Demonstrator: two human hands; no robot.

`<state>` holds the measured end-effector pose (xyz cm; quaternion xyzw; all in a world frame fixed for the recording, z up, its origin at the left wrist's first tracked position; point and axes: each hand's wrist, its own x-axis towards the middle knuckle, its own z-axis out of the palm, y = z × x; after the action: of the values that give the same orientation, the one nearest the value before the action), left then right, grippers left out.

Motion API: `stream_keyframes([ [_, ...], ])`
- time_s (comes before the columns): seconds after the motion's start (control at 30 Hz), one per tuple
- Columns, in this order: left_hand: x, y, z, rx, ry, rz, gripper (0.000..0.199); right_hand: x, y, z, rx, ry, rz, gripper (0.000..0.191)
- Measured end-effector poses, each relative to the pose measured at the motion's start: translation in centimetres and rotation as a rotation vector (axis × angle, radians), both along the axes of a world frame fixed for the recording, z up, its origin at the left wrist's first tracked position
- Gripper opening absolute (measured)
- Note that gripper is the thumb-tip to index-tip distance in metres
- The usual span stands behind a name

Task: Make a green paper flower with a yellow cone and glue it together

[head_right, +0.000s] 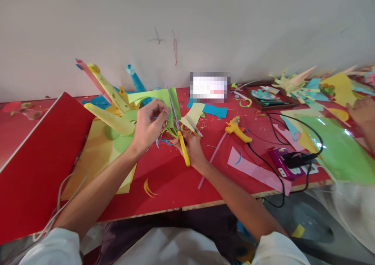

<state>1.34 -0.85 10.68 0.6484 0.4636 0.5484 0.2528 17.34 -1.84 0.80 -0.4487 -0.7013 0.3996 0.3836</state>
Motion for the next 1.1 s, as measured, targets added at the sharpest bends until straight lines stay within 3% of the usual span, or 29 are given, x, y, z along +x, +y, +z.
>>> stream_keyframes([
  [0.13,0.0,0.0,-0.1,-0.005,-0.001,0.014,0.021,-0.1,-0.5,0.5,-0.104,0.116,-0.010,0.051],
  [0.33,-1.0,0.7,0.6,0.058,0.065,0.071,0.018,0.2,0.0,0.4,-0.137,0.245,-0.036,0.064],
  [0.53,-4.9,2.5,0.1,0.113,0.505,0.250,0.018,0.9,1.0,1.4,-0.131,0.308,-0.122,0.075],
  [0.7,-7.0,3.0,-1.6,-0.044,0.800,0.441,0.011,1.2,1.4,1.1,-0.117,0.260,-0.094,0.073],
  [0.8,-6.6,2.7,-1.8,-0.130,1.001,0.311,0.030,1.7,1.7,0.7,-0.059,0.167,-0.107,0.072],
  [0.97,-4.3,1.8,-2.0,-0.155,1.165,-0.183,0.043,4.2,3.5,0.8,0.166,-0.101,-0.198,0.061],
  [1.1,-2.5,1.3,-3.4,-0.267,1.212,-0.271,0.034,6.9,5.8,0.7,0.370,-0.398,-0.318,0.052],
])
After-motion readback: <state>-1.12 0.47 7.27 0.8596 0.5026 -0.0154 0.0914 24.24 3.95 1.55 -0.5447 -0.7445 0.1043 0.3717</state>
